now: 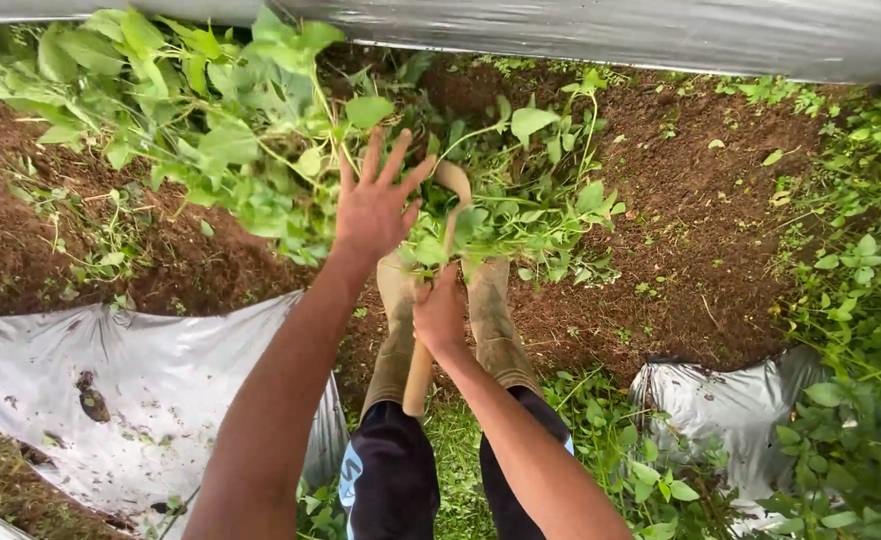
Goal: Weeding a garden bed using a hand scythe and manual pulling
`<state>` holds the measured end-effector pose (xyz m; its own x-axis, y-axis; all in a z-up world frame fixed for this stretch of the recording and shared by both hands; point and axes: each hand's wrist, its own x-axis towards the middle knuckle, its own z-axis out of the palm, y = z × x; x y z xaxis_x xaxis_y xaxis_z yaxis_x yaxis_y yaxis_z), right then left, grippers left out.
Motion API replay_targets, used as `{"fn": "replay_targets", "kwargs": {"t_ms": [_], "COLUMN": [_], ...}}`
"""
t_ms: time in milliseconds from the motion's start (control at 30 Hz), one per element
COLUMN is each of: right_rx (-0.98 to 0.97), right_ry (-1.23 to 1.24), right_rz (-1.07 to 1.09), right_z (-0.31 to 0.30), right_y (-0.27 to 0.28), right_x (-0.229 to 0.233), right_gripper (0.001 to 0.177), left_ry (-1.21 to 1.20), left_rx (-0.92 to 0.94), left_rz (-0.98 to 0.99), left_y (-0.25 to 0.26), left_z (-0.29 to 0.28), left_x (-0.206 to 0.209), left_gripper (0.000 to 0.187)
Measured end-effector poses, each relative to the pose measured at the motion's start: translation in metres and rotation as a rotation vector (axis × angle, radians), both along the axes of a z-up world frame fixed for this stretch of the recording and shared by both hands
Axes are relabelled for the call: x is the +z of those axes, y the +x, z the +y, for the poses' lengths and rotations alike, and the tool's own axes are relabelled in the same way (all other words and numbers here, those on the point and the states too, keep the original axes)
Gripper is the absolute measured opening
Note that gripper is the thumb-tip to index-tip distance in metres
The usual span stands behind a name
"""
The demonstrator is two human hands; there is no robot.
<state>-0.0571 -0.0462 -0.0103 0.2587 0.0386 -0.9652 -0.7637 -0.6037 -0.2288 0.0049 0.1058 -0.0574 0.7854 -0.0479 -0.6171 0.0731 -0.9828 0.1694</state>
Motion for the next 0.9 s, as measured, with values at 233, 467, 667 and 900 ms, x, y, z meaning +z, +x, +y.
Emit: {"fn": "replay_targets", "kwargs": {"t_ms": [233, 467, 667, 900], "right_rx": [0.049, 0.011, 0.12, 0.165], "right_ry": [-0.042, -0.017, -0.138, -0.102], "right_rz": [0.078, -0.455, -0.552, -0.375], "right_z": [-0.042, -0.019, 0.015, 0.0], "right_y": [-0.001, 0.065, 0.06, 0.011], "right_x": [0.007, -0.033, -0.087, -0.074], "right_gripper": [0.025, 0.006, 0.016, 0.016], "left_ry": [0.195, 0.142, -0.176, -0.334], "left_rx": [0.061, 0.291, 0.469, 1.381], "left_rz": [0.429, 0.44, -0.169, -0.334], "left_y": [-0.083, -0.155, -0.16, -0.232], "left_z": [-0.002, 0.002, 0.007, -0.017], "left_x": [-0.066, -0.095, -0.035, -0.023], "left_gripper": [0.055, 0.049, 0.077, 0.08]}}
